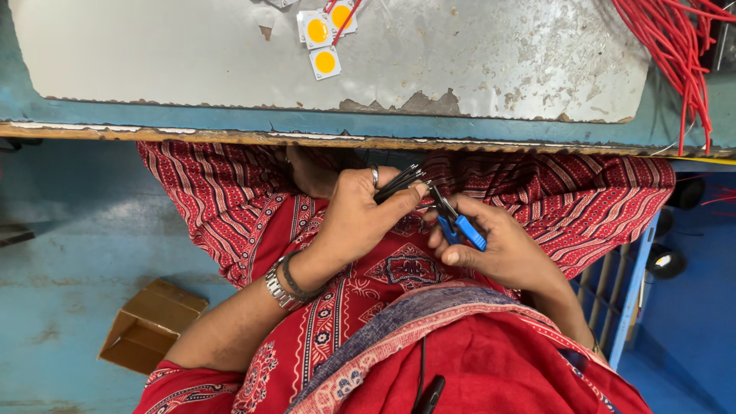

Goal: The person holds black wires and uses blue-handled wire strippers to strip insulation from the wire ends, working through a bundle one wire at a time. They then gather the stripped wires and dip the exposed ends into a small cup of paste held in the other hand.

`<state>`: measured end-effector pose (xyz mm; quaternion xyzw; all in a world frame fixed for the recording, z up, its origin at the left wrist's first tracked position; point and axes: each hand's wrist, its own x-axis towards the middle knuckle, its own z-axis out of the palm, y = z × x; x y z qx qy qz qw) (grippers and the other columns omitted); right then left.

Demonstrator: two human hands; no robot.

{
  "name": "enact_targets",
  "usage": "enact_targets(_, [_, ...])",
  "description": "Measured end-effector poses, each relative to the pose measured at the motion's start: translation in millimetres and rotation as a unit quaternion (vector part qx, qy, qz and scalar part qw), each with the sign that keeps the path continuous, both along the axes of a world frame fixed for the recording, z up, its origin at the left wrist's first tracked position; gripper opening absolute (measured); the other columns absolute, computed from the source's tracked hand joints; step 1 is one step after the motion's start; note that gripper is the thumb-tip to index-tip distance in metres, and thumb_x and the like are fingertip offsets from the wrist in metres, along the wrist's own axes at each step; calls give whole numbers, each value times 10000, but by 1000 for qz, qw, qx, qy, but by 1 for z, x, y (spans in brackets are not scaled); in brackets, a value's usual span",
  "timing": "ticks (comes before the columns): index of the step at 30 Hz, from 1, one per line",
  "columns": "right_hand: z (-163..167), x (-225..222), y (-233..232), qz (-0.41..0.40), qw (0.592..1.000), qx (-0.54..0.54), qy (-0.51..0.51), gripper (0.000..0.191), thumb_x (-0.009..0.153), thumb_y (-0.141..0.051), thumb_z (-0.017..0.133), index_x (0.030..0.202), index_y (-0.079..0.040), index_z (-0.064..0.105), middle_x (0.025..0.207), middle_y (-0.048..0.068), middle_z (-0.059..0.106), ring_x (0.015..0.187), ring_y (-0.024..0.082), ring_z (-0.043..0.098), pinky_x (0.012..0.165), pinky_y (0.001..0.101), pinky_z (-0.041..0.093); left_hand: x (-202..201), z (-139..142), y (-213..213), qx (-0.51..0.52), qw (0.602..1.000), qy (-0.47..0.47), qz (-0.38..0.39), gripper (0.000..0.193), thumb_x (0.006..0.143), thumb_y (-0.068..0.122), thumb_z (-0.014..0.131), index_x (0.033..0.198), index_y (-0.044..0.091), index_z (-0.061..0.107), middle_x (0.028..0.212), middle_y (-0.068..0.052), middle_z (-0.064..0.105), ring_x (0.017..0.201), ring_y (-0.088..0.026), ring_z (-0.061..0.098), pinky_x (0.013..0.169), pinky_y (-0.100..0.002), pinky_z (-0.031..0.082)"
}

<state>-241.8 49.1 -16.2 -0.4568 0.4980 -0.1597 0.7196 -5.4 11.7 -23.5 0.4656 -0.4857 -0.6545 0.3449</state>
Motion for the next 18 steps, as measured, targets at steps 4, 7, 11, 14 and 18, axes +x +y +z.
enact_targets(4, [1, 0, -1, 8, 1000, -6, 2, 495, 805, -183, 815, 1241, -26, 643, 992, 45, 754, 934, 113, 705, 817, 291, 598, 1, 0, 0, -1, 1000, -4, -5, 289, 972, 176, 709, 737, 19, 651, 649, 118, 495, 656, 16, 396, 512, -240, 336])
enact_targets(7, [0, -1, 0, 12, 1000, -15, 6, 482, 805, -192, 818, 1229, -31, 654, 971, 31, 747, 915, 105, 695, 811, 283, 589, 1, 0, 0, 3, 1000, -2, -8, 277, 967, 173, 704, 740, 22, 657, 648, 123, 503, 652, 18, 401, 508, -240, 339])
enact_targets(11, [-5, -1, 2, 8, 998, -42, 41, 417, 819, -194, 829, 1177, -27, 698, 924, 5, 688, 854, 87, 633, 762, 271, 546, 1, 1, 1, 12, 1000, -18, -13, 328, 965, 175, 717, 696, 16, 616, 623, 114, 472, 623, 8, 379, 489, -249, 309])
enact_targets(14, [-10, -2, 6, 3, 996, -54, 72, 374, 828, -195, 836, 1137, -20, 720, 893, 4, 665, 820, 83, 584, 725, 271, 510, -1, 0, 1, 11, 1000, -8, -17, 294, 965, 174, 707, 721, 22, 648, 625, 119, 476, 620, 8, 381, 492, -245, 310])
enact_targets(18, [-15, -6, 8, -31, 999, -22, -1, 382, 868, -206, 794, 1187, -21, 695, 864, 22, 685, 808, 90, 626, 746, 267, 533, -1, -2, 2, 13, 1000, -5, -26, 265, 972, 176, 691, 755, 26, 666, 638, 125, 495, 634, 13, 398, 501, -240, 334])
